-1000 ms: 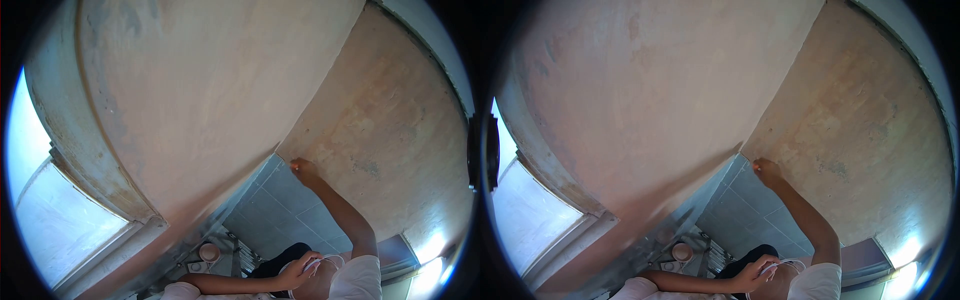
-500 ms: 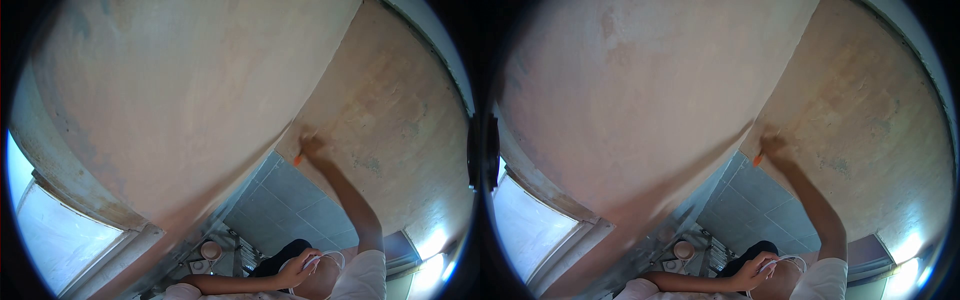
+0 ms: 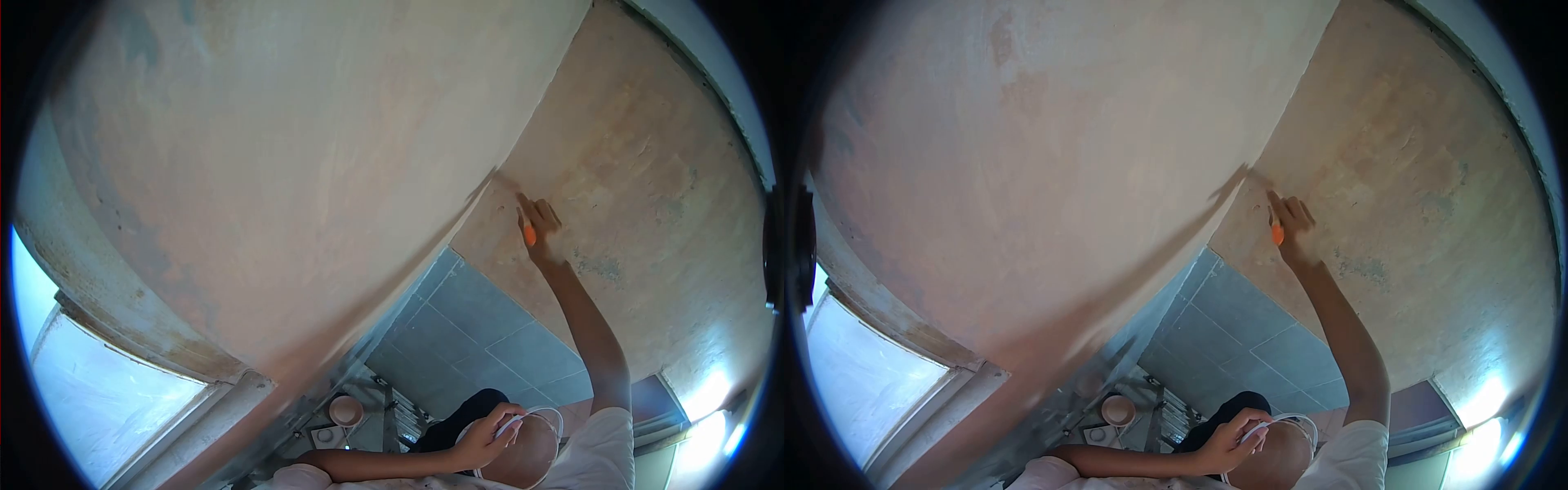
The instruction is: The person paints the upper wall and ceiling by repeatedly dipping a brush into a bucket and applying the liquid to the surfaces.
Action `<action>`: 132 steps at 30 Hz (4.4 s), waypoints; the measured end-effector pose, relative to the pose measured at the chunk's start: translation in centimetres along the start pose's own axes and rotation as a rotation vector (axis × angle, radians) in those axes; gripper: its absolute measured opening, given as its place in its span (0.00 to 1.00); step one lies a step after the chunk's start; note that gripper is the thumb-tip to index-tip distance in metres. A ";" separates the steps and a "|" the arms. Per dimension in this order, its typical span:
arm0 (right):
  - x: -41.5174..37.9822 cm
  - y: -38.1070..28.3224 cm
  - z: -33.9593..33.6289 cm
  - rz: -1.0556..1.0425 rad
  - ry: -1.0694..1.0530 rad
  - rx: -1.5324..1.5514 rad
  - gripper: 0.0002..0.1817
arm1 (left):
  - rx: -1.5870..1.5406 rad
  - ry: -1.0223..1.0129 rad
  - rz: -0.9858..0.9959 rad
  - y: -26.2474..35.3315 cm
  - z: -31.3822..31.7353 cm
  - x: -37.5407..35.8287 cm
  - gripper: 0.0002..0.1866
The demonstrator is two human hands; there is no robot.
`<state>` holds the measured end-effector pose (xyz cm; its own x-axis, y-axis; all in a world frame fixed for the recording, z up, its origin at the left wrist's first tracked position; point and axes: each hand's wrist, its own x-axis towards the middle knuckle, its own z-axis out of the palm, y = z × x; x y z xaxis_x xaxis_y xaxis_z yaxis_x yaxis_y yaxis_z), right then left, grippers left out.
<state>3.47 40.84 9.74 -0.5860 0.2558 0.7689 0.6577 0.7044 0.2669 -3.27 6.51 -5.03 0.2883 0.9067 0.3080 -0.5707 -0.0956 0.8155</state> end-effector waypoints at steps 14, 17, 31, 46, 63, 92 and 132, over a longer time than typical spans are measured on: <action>-12.0 -0.1 11.3 0.364 -0.527 0.463 0.18 | 0.000 -0.010 0.007 -0.7 -1.3 -0.1 0.14; -6.6 3.1 7.1 0.516 -0.307 0.512 0.19 | -0.015 -0.003 0.025 -0.3 -1.2 -0.1 0.13; -14.9 -2.0 9.5 -0.104 -0.630 0.199 0.29 | -0.047 -0.022 0.011 -0.8 -1.5 -0.7 0.13; -4.5 -1.4 5.8 -0.217 -0.124 -0.164 0.28 | -0.042 0.001 -0.022 -0.7 -2.5 -0.5 0.14; 2.1 -0.7 2.1 0.040 0.045 0.092 0.26 | -0.100 0.038 0.014 -1.0 -1.5 -0.8 0.14; -10.6 1.0 5.8 -0.275 -0.404 -0.368 0.28 | 0.109 0.133 0.175 -1.3 -2.4 -0.4 0.15; 3.3 5.3 -7.4 -0.077 -0.430 -0.229 0.18 | 0.210 0.303 0.179 0.1 0.3 0.2 0.10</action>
<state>8.55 40.49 17.98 -0.7475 0.4927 0.4454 0.6637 0.5805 0.4718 -3.05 6.53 -4.72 -0.0591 0.9452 0.3212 -0.4127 -0.3161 0.8543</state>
